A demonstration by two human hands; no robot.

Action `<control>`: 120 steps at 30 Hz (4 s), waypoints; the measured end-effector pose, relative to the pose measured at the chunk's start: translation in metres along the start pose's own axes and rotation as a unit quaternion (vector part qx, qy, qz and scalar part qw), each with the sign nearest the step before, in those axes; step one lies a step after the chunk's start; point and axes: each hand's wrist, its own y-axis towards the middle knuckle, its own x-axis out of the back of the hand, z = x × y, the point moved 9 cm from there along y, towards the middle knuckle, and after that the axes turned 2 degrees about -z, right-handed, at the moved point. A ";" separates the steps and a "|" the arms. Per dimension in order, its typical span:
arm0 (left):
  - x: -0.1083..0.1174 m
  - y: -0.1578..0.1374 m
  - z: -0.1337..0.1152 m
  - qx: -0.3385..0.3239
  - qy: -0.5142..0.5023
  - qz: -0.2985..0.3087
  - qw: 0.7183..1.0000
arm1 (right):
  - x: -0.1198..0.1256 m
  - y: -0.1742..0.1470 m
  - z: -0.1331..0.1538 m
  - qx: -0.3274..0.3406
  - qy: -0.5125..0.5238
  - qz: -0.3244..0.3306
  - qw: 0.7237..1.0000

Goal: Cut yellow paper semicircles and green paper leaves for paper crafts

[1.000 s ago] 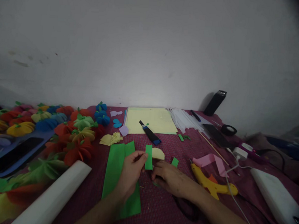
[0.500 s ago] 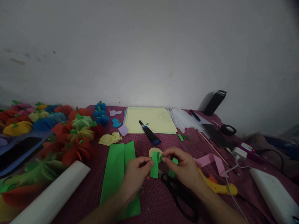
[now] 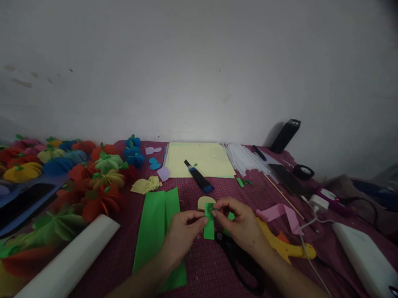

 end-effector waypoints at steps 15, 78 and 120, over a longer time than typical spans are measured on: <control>-0.002 0.001 -0.002 -0.042 0.027 -0.004 0.999 | -0.017 0.002 -0.026 -0.104 0.211 0.047 0.971; 0.032 0.007 -0.008 -0.046 -0.122 -0.099 0.986 | -0.038 -0.030 0.047 0.264 -0.084 0.232 0.932; 0.004 -0.006 -0.023 -0.152 0.035 -0.028 0.987 | -0.026 -0.006 -0.032 -0.177 0.234 0.094 0.951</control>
